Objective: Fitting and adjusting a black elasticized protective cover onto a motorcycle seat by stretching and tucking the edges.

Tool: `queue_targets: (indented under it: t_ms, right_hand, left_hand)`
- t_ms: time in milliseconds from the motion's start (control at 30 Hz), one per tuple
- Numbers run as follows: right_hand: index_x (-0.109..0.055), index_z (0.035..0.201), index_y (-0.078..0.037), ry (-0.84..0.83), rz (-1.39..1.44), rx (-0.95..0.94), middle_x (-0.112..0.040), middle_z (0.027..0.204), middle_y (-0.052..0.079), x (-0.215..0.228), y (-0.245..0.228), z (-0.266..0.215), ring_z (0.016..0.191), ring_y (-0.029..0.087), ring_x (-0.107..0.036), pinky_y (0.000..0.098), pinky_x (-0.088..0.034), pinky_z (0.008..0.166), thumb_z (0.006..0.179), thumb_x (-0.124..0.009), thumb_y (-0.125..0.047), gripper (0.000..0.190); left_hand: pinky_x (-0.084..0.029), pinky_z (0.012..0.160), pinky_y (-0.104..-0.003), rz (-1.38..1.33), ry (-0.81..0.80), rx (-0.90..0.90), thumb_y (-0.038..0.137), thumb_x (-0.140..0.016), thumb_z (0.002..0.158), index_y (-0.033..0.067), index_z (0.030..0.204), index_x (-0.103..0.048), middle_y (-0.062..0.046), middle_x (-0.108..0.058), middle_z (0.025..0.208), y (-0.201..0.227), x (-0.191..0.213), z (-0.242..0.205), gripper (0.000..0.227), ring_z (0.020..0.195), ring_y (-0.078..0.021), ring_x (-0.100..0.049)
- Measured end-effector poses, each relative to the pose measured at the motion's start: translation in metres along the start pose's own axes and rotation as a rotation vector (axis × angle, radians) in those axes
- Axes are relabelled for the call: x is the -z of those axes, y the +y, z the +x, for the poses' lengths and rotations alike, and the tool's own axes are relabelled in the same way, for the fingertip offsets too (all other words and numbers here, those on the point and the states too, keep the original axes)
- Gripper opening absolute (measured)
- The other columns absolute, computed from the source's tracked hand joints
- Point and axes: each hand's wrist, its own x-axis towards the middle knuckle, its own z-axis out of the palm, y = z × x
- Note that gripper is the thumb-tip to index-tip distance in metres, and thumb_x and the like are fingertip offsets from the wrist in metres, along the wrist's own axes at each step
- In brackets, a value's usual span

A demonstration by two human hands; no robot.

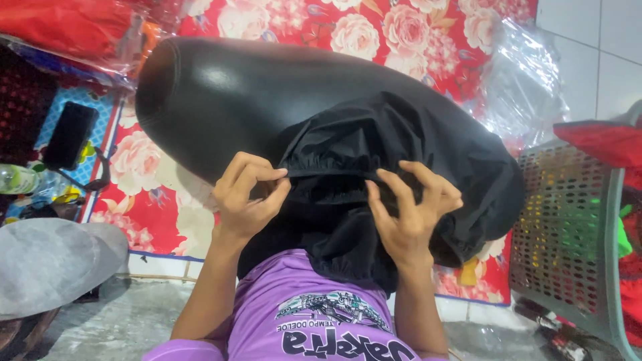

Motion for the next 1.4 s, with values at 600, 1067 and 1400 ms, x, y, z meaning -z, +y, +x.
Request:
queue_targets:
  t_ms: [600,1067,1400]
  right_hand:
    - [-0.080,0.104,-0.009,-0.003,0.045,0.069,-0.074,0.101,0.006,-0.022,0.002,0.001,0.099,0.027,-0.061,0.0538,-0.019,0.100,0.089,-0.090,-0.010,0.018]
    - [-0.083,0.093,-0.006,0.195,0.109,0.009,-0.070,0.076,0.006,0.002,-0.013,0.014,0.079,0.026,-0.060,0.0375,-0.045,0.091,0.083,-0.081,0.005,0.015]
    - [-0.082,0.091,-0.003,0.196,0.171,-0.001,-0.071,0.080,0.011,0.013,-0.017,0.023,0.076,0.027,-0.059,0.0322,-0.053,0.070,0.082,-0.080,0.013,0.018]
  left_hand:
    - [-0.051,0.039,-0.022,-0.072,-0.103,0.076,-0.017,-0.081,0.070,0.0053,0.076,-0.071,-0.002,-0.061,0.064,-0.002,0.006,-0.008,0.025,0.045,-0.0128,-0.056]
    - [-0.052,0.079,-0.036,0.152,-0.240,-0.103,0.008,-0.087,0.064,0.0180,0.100,-0.076,-0.004,-0.060,0.100,0.021,-0.005,0.005,0.039,0.087,-0.0233,-0.052]
    - [-0.045,0.060,-0.026,0.183,-0.038,-0.353,0.003,-0.089,0.082,0.0141,0.073,-0.075,0.002,-0.068,0.073,0.024,-0.025,0.028,0.020,0.060,-0.0147,-0.051]
